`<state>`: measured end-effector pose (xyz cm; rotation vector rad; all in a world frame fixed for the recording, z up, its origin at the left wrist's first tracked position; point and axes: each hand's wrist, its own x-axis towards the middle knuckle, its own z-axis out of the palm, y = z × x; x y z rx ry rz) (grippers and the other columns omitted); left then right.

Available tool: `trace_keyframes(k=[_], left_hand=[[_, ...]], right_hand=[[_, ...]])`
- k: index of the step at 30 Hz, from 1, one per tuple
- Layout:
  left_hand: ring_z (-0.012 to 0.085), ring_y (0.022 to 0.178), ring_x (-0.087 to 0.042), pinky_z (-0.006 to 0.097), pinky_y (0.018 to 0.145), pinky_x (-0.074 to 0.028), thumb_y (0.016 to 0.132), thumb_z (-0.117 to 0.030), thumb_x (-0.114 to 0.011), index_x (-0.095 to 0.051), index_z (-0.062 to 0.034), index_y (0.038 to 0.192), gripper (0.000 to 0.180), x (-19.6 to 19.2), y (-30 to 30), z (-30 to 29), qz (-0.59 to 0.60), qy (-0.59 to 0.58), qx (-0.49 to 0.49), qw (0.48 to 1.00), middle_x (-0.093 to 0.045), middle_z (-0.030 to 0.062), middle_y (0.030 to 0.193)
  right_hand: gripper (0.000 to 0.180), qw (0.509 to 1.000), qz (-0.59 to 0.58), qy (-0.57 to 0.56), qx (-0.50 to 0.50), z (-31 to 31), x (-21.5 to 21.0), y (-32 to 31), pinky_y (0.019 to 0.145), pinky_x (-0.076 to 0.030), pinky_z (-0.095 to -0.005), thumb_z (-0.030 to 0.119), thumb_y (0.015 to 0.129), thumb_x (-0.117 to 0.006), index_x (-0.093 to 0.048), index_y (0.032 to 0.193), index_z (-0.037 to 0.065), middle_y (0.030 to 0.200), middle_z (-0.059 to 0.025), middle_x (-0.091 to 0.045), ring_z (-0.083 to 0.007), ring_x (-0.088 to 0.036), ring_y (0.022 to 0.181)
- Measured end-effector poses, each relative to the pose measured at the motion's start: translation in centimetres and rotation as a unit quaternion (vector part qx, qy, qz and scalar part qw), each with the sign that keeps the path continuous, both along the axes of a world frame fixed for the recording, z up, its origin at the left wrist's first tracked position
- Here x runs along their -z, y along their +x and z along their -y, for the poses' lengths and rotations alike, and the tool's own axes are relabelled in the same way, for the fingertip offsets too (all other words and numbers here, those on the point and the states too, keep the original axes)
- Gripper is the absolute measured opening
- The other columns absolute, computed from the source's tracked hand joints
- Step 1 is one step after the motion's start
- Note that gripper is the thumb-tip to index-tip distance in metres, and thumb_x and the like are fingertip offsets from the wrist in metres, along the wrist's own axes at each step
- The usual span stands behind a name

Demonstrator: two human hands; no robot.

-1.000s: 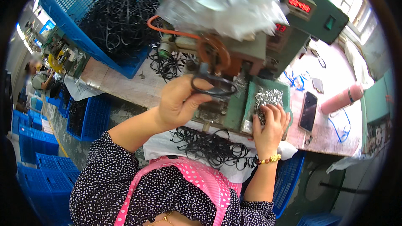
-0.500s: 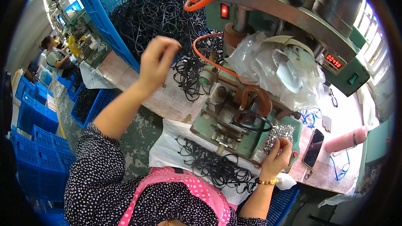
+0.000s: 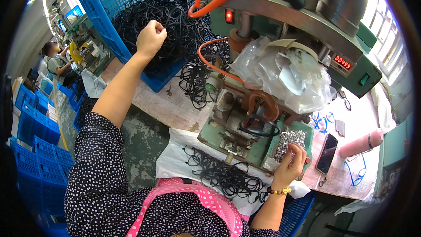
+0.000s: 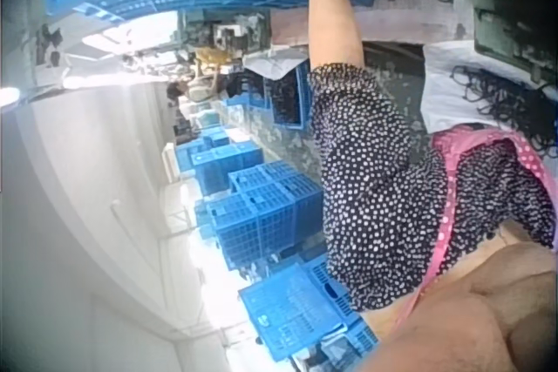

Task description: The person repeatedly picks black cables from a blue crate, places them into a green press machine, and adds small metal pins from a tray. After each press, the person removes the assembled cable and sets it aside on the table. The process continues in a steady cycle throughout the clip.

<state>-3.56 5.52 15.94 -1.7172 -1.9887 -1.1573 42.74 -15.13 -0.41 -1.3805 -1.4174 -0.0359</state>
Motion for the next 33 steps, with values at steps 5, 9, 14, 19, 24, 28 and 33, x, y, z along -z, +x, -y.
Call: trace_keyframes(k=[5,9,14,19,24,28,33], left_hand=[[0.0179,0.067,-0.060,0.034,0.064,-0.048,0.086,-0.017,-0.070,-0.063,-0.0055,0.091,0.014,-0.1,1.0,2.7,0.105,0.127,0.142,0.976,-0.063,0.0048,0.077],[0.0070,0.061,-0.056,0.021,0.056,-0.047,0.092,-0.007,-0.067,-0.059,-0.0039,0.098,0.010,1.0,3.6,7.0,0.337,0.065,0.256,0.903,-0.063,0.0021,0.085],[0.0104,0.061,-0.060,0.022,0.054,-0.049,0.100,-0.009,-0.056,-0.047,-0.0009,0.115,0.019,2.6,7.8,12.5,0.445,0.028,0.321,0.836,-0.062,0.0082,0.086],[0.0095,0.063,-0.059,0.020,0.051,-0.048,0.104,-0.018,-0.054,-0.045,-0.0020,0.117,0.022,2.4,12.5,17.2,0.477,0.017,0.412,0.776,-0.061,0.0082,0.085],[0.0102,0.067,-0.058,0.020,0.057,-0.048,0.104,-0.011,-0.052,-0.046,-0.0010,0.120,0.021,1.6,15.1,19.3,0.404,0.070,0.491,0.769,-0.063,0.0101,0.088],[0.0100,0.067,-0.057,0.023,0.062,-0.048,0.100,0.000,-0.049,-0.054,0.0026,0.113,0.015,1.0,14.9,21.3,0.315,0.060,0.535,0.782,-0.065,0.0109,0.087],[0.0066,0.070,-0.057,0.021,0.062,-0.046,0.103,-0.007,-0.052,-0.058,0.0029,0.111,0.015,0.9,15.9,18.9,0.397,0.038,0.449,0.800,-0.069,0.0107,0.094]], right_hand=[[0.013,1.000,0.013,-0.006,0.005,0.2,-0.4,0.1,0.084,-0.049,-0.0349,-0.007,0.089,-0.058,-0.064,0.097,0.000,0.098,-0.0110,-0.061,-0.0258,-0.059,0.093],[0.012,1.000,0.020,-0.018,0.009,0.1,-0.5,0.4,0.087,-0.047,-0.0341,-0.008,0.087,-0.060,-0.064,0.094,0.000,0.096,-0.0109,-0.062,-0.0259,-0.059,0.094],[0.012,1.000,-0.015,-0.023,-0.010,0.3,-1.0,0.4,0.087,-0.047,-0.0320,-0.008,0.087,-0.061,-0.065,0.094,0.001,0.094,-0.0086,-0.063,-0.0225,-0.060,0.092],[0.012,0.985,-0.152,-0.009,-0.077,-0.1,-3.1,-1.2,0.086,-0.046,-0.0274,-0.008,0.088,-0.062,-0.064,0.097,0.000,0.095,-0.0054,-0.064,-0.0154,-0.060,0.092],[0.019,0.942,-0.280,-0.022,-0.185,-0.7,-6.9,-4.3,0.089,-0.046,-0.0258,-0.007,0.089,-0.063,-0.064,0.107,-0.001,0.103,-0.0047,-0.065,-0.0121,-0.060,0.097],[0.031,0.932,-0.269,-0.030,-0.242,-0.9,-8.7,-6.4,0.090,-0.047,-0.0275,-0.006,0.087,-0.066,-0.058,0.116,-0.002,0.109,-0.0057,-0.063,-0.0130,-0.061,0.097],[0.040,0.915,-0.288,-0.062,-0.276,-1.4,-8.5,-8.7,0.089,-0.047,-0.0263,-0.006,0.088,-0.066,-0.051,0.124,-0.002,0.105,-0.0068,-0.063,-0.0123,-0.061,0.096]])
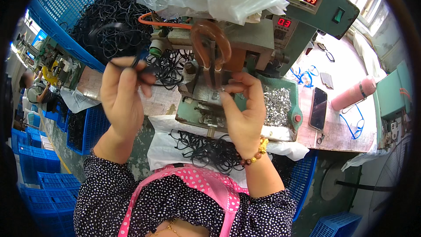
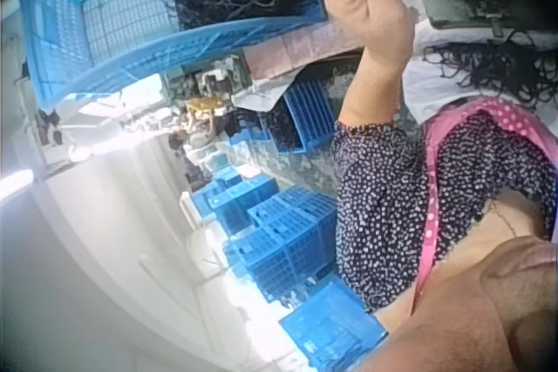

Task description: The person repeatedly picks black cables from a blue crate, places them into a green press machine, and adds small metal pins from a tray. After each press, the person removes the assembled cable and sets it aside on the table. The process continues in a steady cycle throughout the clip.

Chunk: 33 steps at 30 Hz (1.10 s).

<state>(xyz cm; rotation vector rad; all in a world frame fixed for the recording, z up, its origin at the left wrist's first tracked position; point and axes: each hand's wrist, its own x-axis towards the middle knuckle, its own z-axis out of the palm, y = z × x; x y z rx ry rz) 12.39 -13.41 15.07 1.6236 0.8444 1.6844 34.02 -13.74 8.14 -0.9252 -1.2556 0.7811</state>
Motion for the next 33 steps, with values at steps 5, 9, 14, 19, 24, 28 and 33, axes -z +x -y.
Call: trace_keyframes(k=[5,9,14,19,24,28,33], left_hand=[[0.0061,0.070,-0.057,0.020,0.061,-0.045,0.105,-0.015,-0.053,-0.060,0.0014,0.108,0.019,0.1,0.8,-3.5,0.040,0.015,0.026,0.999,-0.067,0.0059,0.086],[0.0081,0.072,-0.059,0.021,0.063,-0.048,0.104,-0.013,-0.054,-0.060,0.0022,0.110,0.017,1.1,1.5,-1.8,0.021,0.007,-0.004,1.000,-0.068,0.0074,0.088],[0.0110,0.072,-0.064,0.026,0.064,-0.051,0.097,-0.004,-0.062,-0.064,0.0019,0.105,0.011,2.9,3.5,-0.1,-0.107,0.006,0.093,0.990,-0.070,0.0078,0.088],[0.0138,0.068,-0.065,0.027,0.061,-0.050,0.096,-0.006,-0.063,-0.066,0.0018,0.102,0.010,3.6,4.5,-1.2,-0.143,0.007,0.089,0.986,-0.067,0.0082,0.082],[0.0293,0.066,-0.063,0.035,0.059,-0.049,0.088,-0.005,-0.070,-0.065,0.0016,0.097,0.012,3.7,4.8,-2.2,-0.215,0.157,0.065,0.962,-0.063,0.0129,0.078],[0.0357,0.066,-0.061,0.039,0.059,-0.049,0.083,-0.004,-0.074,-0.064,0.0011,0.095,0.016,3.8,4.9,-2.2,-0.232,0.214,0.044,0.948,-0.063,0.0150,0.079],[0.0355,0.069,-0.063,0.040,0.061,-0.050,0.081,-0.004,-0.076,-0.064,0.0015,0.096,0.020,4.0,4.7,-2.1,-0.240,0.211,0.037,0.947,-0.065,0.0154,0.081]], right_hand=[[0.047,0.997,-0.068,-0.012,-0.036,-0.2,0.2,-1.4,0.090,-0.047,-0.0258,-0.007,0.089,-0.066,-0.045,0.130,0.000,0.102,-0.0058,-0.063,-0.0125,-0.059,0.099],[0.051,0.995,-0.089,-0.027,-0.047,-0.3,0.3,-1.4,0.091,-0.047,-0.0265,-0.008,0.089,-0.065,-0.042,0.133,0.000,0.105,-0.0071,-0.063,-0.0132,-0.058,0.103],[0.046,0.998,-0.059,-0.003,-0.017,0.1,0.5,0.1,0.093,-0.047,-0.0267,-0.008,0.089,-0.064,-0.048,0.131,-0.004,0.103,-0.0078,-0.067,-0.0127,-0.062,0.100],[0.033,0.998,-0.053,-0.016,0.036,1.0,0.4,2.9,0.096,-0.046,-0.0277,-0.007,0.092,-0.060,-0.056,0.125,-0.003,0.108,-0.0092,-0.067,-0.0137,-0.062,0.103],[0.029,0.987,0.007,0.038,0.154,1.8,1.9,6.2,0.098,-0.045,-0.0290,-0.006,0.093,-0.061,-0.059,0.122,-0.002,0.108,-0.0086,-0.067,-0.0155,-0.063,0.104],[0.023,0.947,0.109,0.017,0.303,1.9,5.3,8.9,0.095,-0.046,-0.0291,-0.006,0.094,-0.058,-0.065,0.115,0.001,0.106,-0.0061,-0.068,-0.0142,-0.063,0.101],[0.024,0.900,0.356,-0.034,0.250,2.3,8.1,10.4,0.104,-0.041,-0.0413,0.006,0.085,-0.070,-0.067,0.109,0.005,0.111,-0.0112,-0.067,-0.0292,-0.058,0.115]])
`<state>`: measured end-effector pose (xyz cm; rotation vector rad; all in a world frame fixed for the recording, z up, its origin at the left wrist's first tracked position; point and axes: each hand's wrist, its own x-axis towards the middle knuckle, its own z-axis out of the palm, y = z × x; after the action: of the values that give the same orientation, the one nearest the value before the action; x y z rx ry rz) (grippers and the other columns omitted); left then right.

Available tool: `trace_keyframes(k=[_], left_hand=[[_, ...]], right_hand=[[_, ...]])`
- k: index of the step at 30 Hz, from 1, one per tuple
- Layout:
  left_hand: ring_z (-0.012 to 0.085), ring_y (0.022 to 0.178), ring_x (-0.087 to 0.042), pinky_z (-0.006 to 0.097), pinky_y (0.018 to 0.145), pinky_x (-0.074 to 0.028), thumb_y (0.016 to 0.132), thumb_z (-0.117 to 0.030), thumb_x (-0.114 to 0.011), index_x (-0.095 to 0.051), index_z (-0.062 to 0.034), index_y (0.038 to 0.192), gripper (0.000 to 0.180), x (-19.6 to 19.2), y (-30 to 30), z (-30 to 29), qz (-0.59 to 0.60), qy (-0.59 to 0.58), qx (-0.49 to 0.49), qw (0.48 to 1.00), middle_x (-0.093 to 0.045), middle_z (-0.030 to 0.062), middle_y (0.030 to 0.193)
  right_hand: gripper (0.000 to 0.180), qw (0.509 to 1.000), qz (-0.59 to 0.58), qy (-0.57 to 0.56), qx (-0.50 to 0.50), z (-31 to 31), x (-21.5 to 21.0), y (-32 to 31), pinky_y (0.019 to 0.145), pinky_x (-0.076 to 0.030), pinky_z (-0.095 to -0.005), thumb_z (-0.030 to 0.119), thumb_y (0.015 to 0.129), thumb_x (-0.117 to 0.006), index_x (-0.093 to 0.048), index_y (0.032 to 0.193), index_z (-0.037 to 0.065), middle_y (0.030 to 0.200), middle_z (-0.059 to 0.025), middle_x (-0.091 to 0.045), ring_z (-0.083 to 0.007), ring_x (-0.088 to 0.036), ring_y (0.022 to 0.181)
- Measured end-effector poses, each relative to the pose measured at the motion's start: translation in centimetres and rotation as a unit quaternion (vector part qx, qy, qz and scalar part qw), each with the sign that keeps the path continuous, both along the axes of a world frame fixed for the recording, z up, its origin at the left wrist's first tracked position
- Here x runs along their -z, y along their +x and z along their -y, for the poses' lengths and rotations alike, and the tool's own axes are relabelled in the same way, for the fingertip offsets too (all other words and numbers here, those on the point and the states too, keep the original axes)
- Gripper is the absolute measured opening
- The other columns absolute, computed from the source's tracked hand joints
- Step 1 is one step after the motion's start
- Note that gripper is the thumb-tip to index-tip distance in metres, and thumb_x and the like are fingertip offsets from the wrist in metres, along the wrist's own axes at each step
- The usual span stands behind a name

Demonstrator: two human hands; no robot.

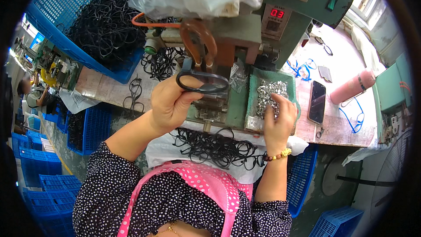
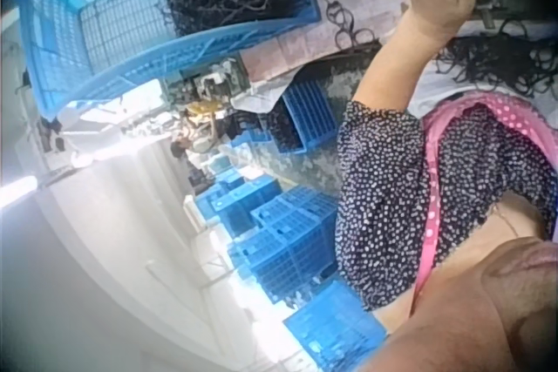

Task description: The person repeatedly picks black cables from a blue crate, places them into a green press machine, and adds small metal pins from a tray. After each press, the person removes the assembled cable and sets it aside on the table. The process continues in a steady cycle throughout the clip.

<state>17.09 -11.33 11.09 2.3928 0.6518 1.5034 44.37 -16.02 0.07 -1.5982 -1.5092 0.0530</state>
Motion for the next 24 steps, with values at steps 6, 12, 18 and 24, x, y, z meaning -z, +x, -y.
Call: trace_keyframes(k=[6,12,18,24], left_hand=[[0.0342,0.072,-0.064,0.039,0.063,-0.050,0.083,-0.003,-0.073,-0.066,0.0018,0.097,0.016,0.3,0.2,-0.1,0.022,0.008,-0.013,1.000,-0.066,0.0154,0.086],[0.0347,0.097,-0.062,0.043,0.084,-0.050,0.084,-0.010,-0.073,-0.064,-0.0007,0.108,0.027,4.6,-7.8,1.6,-0.048,0.032,-0.208,0.976,-0.066,0.0144,0.102],[0.0386,0.107,-0.055,0.047,0.090,-0.046,0.083,-0.030,-0.076,-0.058,-0.0046,0.122,0.050,13.4,-21.0,1.2,-0.279,-0.180,-0.523,0.785,-0.058,0.0174,0.113],[0.0382,0.094,-0.060,0.045,0.079,-0.049,0.084,-0.029,-0.076,-0.067,-0.0061,0.103,0.031,15.9,-22.5,-3.4,-0.193,-0.231,-0.489,0.819,-0.060,0.0160,0.100]], right_hand=[[0.009,0.987,0.159,-0.002,-0.032,-1.5,-0.5,-1.3,0.106,-0.038,-0.0481,0.006,0.083,-0.069,-0.065,0.091,0.004,0.109,-0.0123,-0.066,-0.0382,-0.052,0.122],[0.005,0.998,0.056,0.038,-0.015,-1.8,0.3,-1.3,0.091,-0.044,-0.0420,0.006,0.090,-0.066,-0.064,0.093,0.002,0.095,-0.0115,-0.066,-0.0320,-0.061,0.097],[0.008,0.996,-0.052,0.068,0.008,-1.5,1.5,-1.7,0.079,-0.048,-0.0362,0.005,0.093,-0.065,-0.067,0.099,0.000,0.092,-0.0112,-0.067,-0.0258,-0.062,0.086],[0.012,0.994,-0.079,0.068,0.017,-1.0,1.5,-1.7,0.080,-0.051,-0.0331,0.001,0.094,-0.063,-0.068,0.104,-0.002,0.095,-0.0107,-0.069,-0.0231,-0.064,0.088]])
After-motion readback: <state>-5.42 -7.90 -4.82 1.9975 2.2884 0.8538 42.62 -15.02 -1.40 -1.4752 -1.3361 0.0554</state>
